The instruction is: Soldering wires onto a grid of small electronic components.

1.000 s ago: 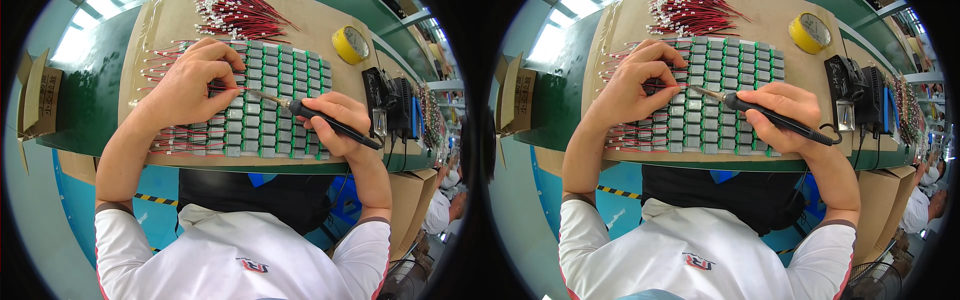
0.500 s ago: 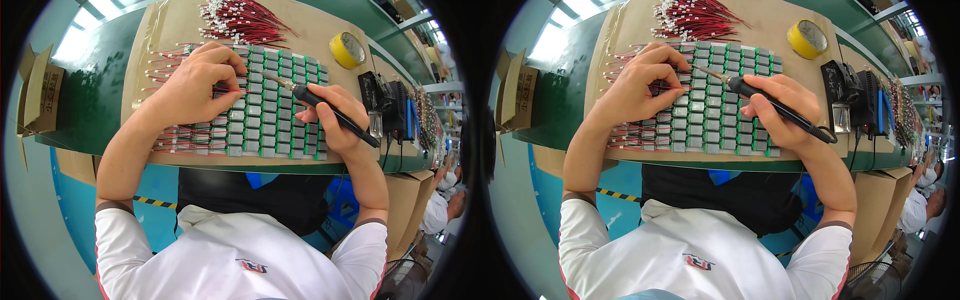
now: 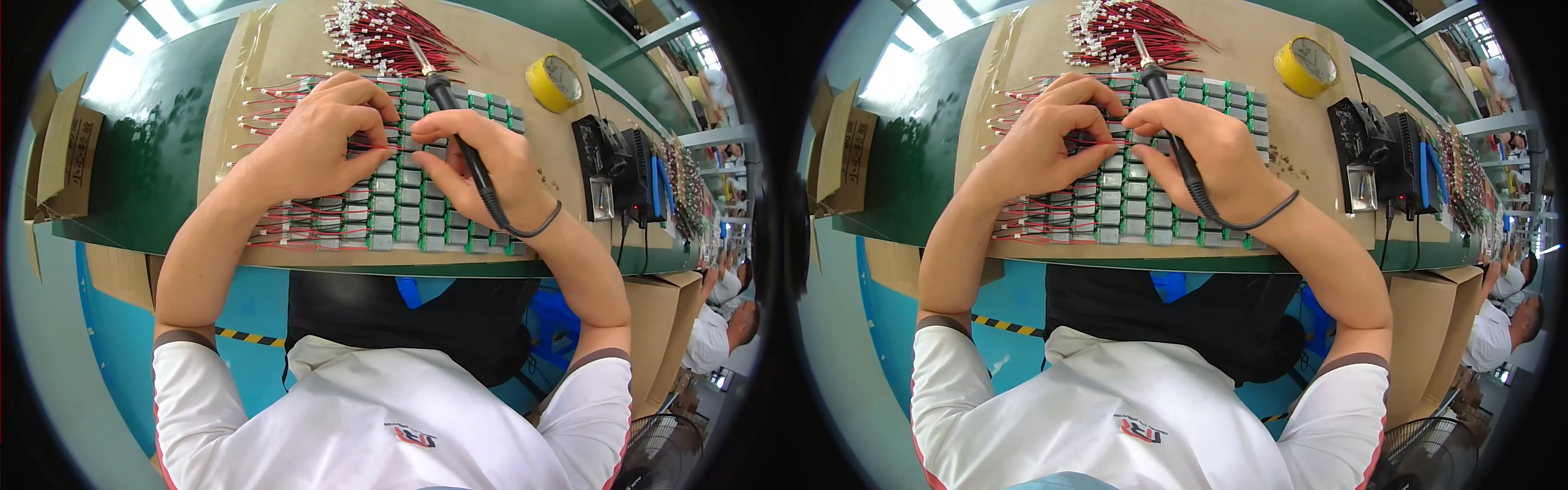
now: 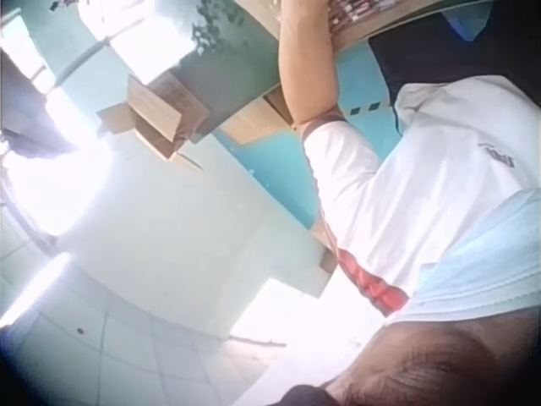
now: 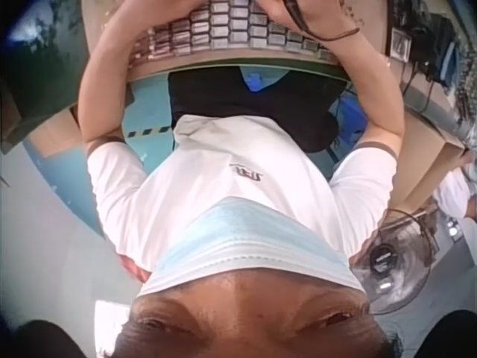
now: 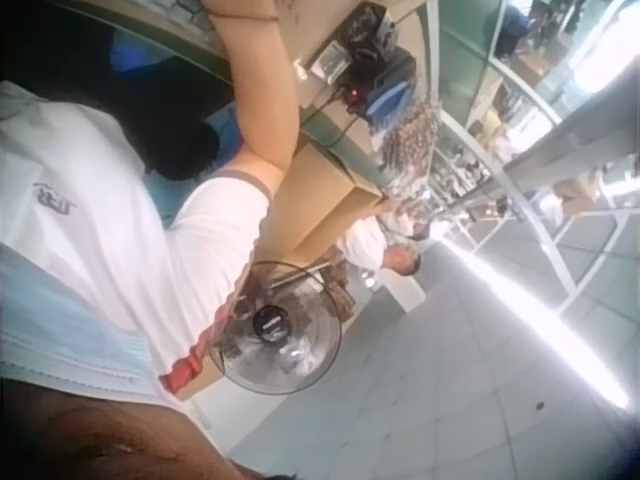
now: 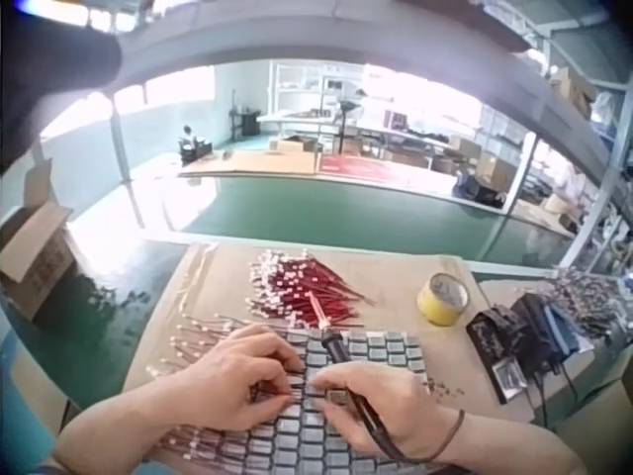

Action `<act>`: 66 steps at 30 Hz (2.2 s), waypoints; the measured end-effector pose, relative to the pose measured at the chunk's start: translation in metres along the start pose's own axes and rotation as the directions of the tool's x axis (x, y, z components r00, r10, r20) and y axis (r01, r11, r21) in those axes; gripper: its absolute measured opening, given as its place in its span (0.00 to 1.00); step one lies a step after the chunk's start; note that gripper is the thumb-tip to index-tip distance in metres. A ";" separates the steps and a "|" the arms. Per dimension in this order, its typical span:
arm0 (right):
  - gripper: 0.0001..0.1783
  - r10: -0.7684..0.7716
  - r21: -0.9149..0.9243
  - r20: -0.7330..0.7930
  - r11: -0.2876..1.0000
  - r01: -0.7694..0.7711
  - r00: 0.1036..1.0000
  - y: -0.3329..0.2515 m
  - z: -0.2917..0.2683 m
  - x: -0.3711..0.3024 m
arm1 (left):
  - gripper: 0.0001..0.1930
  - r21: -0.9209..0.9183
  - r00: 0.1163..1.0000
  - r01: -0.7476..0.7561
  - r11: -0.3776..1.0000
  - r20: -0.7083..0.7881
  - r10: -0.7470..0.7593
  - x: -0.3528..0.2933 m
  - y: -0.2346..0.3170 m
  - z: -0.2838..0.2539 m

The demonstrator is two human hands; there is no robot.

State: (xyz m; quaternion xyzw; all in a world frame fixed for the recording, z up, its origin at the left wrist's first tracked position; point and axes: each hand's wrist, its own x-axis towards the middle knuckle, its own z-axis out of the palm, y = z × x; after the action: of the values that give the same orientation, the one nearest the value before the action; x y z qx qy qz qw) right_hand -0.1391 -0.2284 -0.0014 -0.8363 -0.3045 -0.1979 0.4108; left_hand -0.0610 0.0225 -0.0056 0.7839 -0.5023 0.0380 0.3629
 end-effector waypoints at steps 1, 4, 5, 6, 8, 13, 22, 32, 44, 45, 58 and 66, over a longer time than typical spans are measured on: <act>0.20 0.022 -0.011 0.019 1.000 -0.022 1.000 0.000 0.002 0.001 | 0.05 -0.003 1.000 -0.006 1.000 -0.004 0.006 0.000 0.000 0.000; 0.22 0.014 -0.028 0.038 1.000 -0.013 0.999 0.005 0.008 0.002 | 0.05 -0.024 1.000 -0.005 1.000 0.002 0.005 0.001 -0.001 0.001; 0.22 0.006 -0.034 0.046 0.999 -0.004 0.999 0.006 0.009 0.001 | 0.05 -0.024 1.000 -0.003 1.000 -0.001 0.003 0.001 -0.001 0.001; 0.22 0.004 -0.033 0.049 0.999 -0.002 0.999 0.006 0.010 0.001 | 0.05 -0.018 1.000 -0.005 1.000 0.002 0.005 0.001 -0.002 0.001; 0.22 -0.006 -0.037 0.036 0.999 0.007 0.999 0.005 0.011 0.002 | 0.05 -0.012 1.000 -0.004 1.000 0.001 0.004 0.000 -0.002 0.001; 0.21 -0.002 -0.049 0.030 0.999 0.004 1.000 0.002 0.011 0.004 | 0.06 -0.010 1.000 -0.026 1.000 -0.015 0.025 -0.001 -0.001 0.001; 0.22 -0.064 -0.080 0.000 0.995 0.064 0.998 0.003 0.005 0.003 | 0.08 -0.053 1.000 0.016 0.998 -0.012 -0.016 0.002 -0.001 0.002; 0.32 0.052 0.303 -0.022 0.952 -0.043 0.998 0.012 -0.057 -0.053 | 0.06 -0.016 1.000 -0.010 1.000 0.029 0.011 -0.001 0.003 0.000; 0.19 0.050 0.230 0.066 0.971 -0.064 0.997 0.010 -0.055 -0.060 | 0.05 -0.015 0.999 0.013 1.000 0.036 -0.013 0.001 0.005 -0.001; 0.19 0.047 0.220 0.063 0.974 -0.060 0.997 0.010 -0.054 -0.060 | 0.05 -0.016 0.999 0.014 1.000 0.035 -0.014 0.001 0.005 -0.001; 0.19 0.048 0.174 0.050 0.983 -0.056 0.998 0.010 -0.051 -0.061 | 0.06 -0.003 0.999 0.006 1.000 0.043 -0.005 0.001 0.004 -0.001; 0.20 0.005 0.142 0.060 0.990 -0.013 0.998 0.010 -0.052 -0.058 | 0.06 0.012 0.999 0.000 1.000 0.038 0.000 0.000 0.005 -0.001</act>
State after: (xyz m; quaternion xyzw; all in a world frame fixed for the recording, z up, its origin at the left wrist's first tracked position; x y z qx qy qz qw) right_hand -0.1795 -0.2952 -0.0106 -0.8117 -0.3262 -0.1490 0.4611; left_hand -0.0648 0.0217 -0.0022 0.7868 -0.5088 0.0262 0.3484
